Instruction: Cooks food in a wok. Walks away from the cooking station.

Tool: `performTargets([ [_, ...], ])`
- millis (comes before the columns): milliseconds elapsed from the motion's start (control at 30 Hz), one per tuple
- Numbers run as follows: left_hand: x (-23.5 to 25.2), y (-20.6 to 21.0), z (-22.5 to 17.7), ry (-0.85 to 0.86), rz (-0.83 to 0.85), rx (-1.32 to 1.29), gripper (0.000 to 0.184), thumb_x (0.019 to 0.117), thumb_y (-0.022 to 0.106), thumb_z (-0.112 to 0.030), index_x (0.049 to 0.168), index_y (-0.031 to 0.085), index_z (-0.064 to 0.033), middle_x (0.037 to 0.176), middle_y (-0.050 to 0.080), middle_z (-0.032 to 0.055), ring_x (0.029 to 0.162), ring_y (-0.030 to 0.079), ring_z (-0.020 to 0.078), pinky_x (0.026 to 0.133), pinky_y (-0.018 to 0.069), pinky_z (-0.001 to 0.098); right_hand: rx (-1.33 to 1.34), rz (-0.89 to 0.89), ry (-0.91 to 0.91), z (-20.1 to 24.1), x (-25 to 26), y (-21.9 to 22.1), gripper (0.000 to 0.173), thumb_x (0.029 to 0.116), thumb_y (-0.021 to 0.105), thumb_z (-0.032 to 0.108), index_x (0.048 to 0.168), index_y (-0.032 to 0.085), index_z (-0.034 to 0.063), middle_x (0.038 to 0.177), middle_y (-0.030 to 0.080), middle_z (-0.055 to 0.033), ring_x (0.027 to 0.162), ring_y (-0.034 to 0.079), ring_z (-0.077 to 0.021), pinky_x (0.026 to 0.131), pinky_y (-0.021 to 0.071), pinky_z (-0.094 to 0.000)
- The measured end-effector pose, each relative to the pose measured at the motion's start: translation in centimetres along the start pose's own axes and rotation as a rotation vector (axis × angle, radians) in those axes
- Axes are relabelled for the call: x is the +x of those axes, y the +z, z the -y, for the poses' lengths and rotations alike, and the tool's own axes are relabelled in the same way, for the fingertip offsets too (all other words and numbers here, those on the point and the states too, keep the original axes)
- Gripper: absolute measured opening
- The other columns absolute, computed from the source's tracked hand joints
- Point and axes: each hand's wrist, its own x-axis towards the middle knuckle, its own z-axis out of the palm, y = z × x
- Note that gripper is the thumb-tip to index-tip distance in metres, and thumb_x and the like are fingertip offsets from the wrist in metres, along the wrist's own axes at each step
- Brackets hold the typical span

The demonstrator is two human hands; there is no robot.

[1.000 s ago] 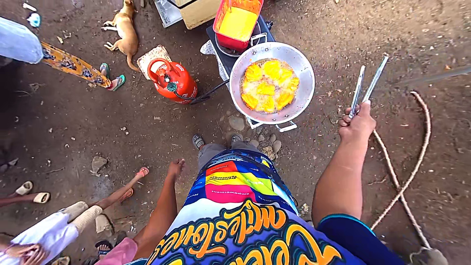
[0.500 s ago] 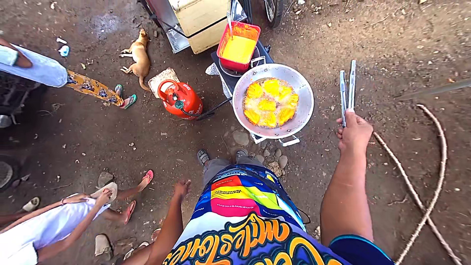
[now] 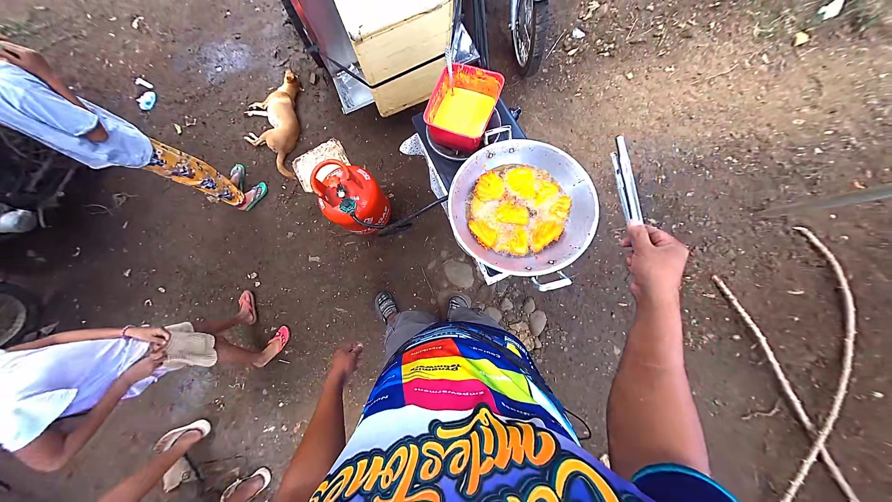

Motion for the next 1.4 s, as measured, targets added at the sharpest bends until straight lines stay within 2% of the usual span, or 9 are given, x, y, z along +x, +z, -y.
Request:
performTargets([
  [133, -0.2, 0.0, -0.3, -0.010, 0.006, 0.004, 0.036, 0.1097, 0.051, -0.023, 0.137, 0.056, -0.0013, 0.122, 0.067, 0.0197, 0.102, 0.068, 0.0261, 0.089, 0.0557, 0.0427, -0.109, 0.010, -0.067, 0.9, -0.7, -0.6, 0.049, 0.1014, 0.061, 0.049, 0.125, 0.065, 0.0060, 0.090, 0.065, -0.0055, 0.063, 0.049, -0.0107, 0.060, 0.0456, -0.0351],
  [267, 0.6, -0.1, 0.0, 0.021, 0.016, 0.024, 0.035, 0.1096, 0.051, -0.024, 0.136, 0.058, -0.0016, 0.122, 0.068, 0.0190, 0.100, 0.069, 0.0266, 0.087, 0.0560, 0.0444, -0.184, 0.003, -0.098, 0.5, -0.8, -1.0, 0.054, 0.1007, 0.063, 0.049, 0.132, 0.064, 0.0048, 0.101, 0.070, -0.0157, 0.077, 0.063, -0.0246, 0.074, 0.0529, -0.0510],
  [433, 1.2, 0.0, 0.1, 0.033, 0.010, 0.025, 0.036, 0.1085, 0.054, -0.025, 0.135, 0.059, -0.0019, 0.123, 0.068, 0.0189, 0.103, 0.069, 0.0270, 0.089, 0.0569, 0.0451, -0.241, -0.006, -0.100, 0.8, -1.7, -0.7, 0.051, 0.1008, 0.064, 0.044, 0.131, 0.064, 0.0021, 0.110, 0.071, -0.0185, 0.090, 0.067, -0.0279, 0.086, 0.0543, -0.0522],
  [533, 1.3, 0.0, 0.3, 0.034, 0.012, 0.052, 0.035, 0.1086, 0.053, -0.025, 0.135, 0.059, -0.0027, 0.123, 0.068, 0.0181, 0.104, 0.069, 0.0267, 0.090, 0.0563, 0.0456, -0.289, -0.021, -0.075, 1.1, -2.4, -0.5, 0.049, 0.1006, 0.066, 0.039, 0.130, 0.065, 0.0007, 0.110, 0.069, -0.0208, 0.088, 0.065, -0.0283, 0.084, 0.0523, -0.0520],
  [667, 1.3, 0.2, 0.7, 0.018, 0.027, 0.046, 0.036, 0.1090, 0.052, -0.025, 0.137, 0.058, -0.0035, 0.126, 0.067, 0.0183, 0.106, 0.068, 0.0273, 0.091, 0.0555, 0.0458, -0.364, -0.006, -0.066, 1.4, -2.2, -0.7, 0.050, 0.0981, 0.070, 0.040, 0.131, 0.065, 0.0028, 0.115, 0.069, -0.0228, 0.101, 0.067, -0.0343, 0.093, 0.0506, -0.0584],
  [867, 1.5, 0.5, 1.8, 0.012, 0.030, -0.014, 0.037, 0.1092, 0.052, -0.024, 0.139, 0.055, -0.0015, 0.128, 0.065, 0.0204, 0.107, 0.068, 0.0281, 0.092, 0.0554, 0.0462, -0.531, 0.047, -0.136, 0.7, -0.9, -1.2, 0.051, 0.0936, 0.075, 0.042, 0.131, 0.067, 0.0090, 0.120, 0.069, -0.0234, 0.113, 0.065, -0.0434, 0.096, 0.0466, -0.0707],
  [1000, 1.1, 0.5, 2.8, -0.015, 0.029, -0.032, 0.037, 0.1095, 0.051, -0.022, 0.140, 0.054, -0.0004, 0.127, 0.065, 0.0210, 0.104, 0.068, 0.0270, 0.089, 0.0557, 0.0446, -0.754, 0.075, -0.111, 2.0, -2.1, -1.3, 0.050, 0.0931, 0.076, 0.042, 0.132, 0.066, 0.0117, 0.118, 0.069, -0.0274, 0.111, 0.063, -0.0536, 0.091, 0.0426, -0.0789],
  [1167, 0.8, 0.3, 3.6, -0.019, 0.031, -0.040, 0.037, 0.1095, 0.051, -0.021, 0.140, 0.054, -0.0012, 0.127, 0.066, 0.0207, 0.105, 0.068, 0.0281, 0.090, 0.0553, 0.0455, -0.914, 0.113, -0.025, 2.0, -2.9, -1.6, 0.041, 0.0945, 0.073, 0.043, 0.122, 0.073, 0.0128, 0.113, 0.070, -0.0273, 0.109, 0.064, -0.0532, 0.089, 0.0440, -0.0773],
  [1400, 1.0, 0.7, 2.5, -0.032, 0.027, 0.010, 0.037, 0.1095, 0.051, -0.024, 0.140, 0.054, -0.0032, 0.123, 0.068, 0.0162, 0.099, 0.068, 0.0236, 0.086, 0.0557, 0.0425, -0.944, 0.140, 0.093, -0.4, -1.8, 0.7, 0.042, 0.0959, 0.069, 0.046, 0.121, 0.074, 0.0121, 0.115, 0.070, -0.0269, 0.112, 0.064, -0.0507, 0.091, 0.0452, -0.0748],
])
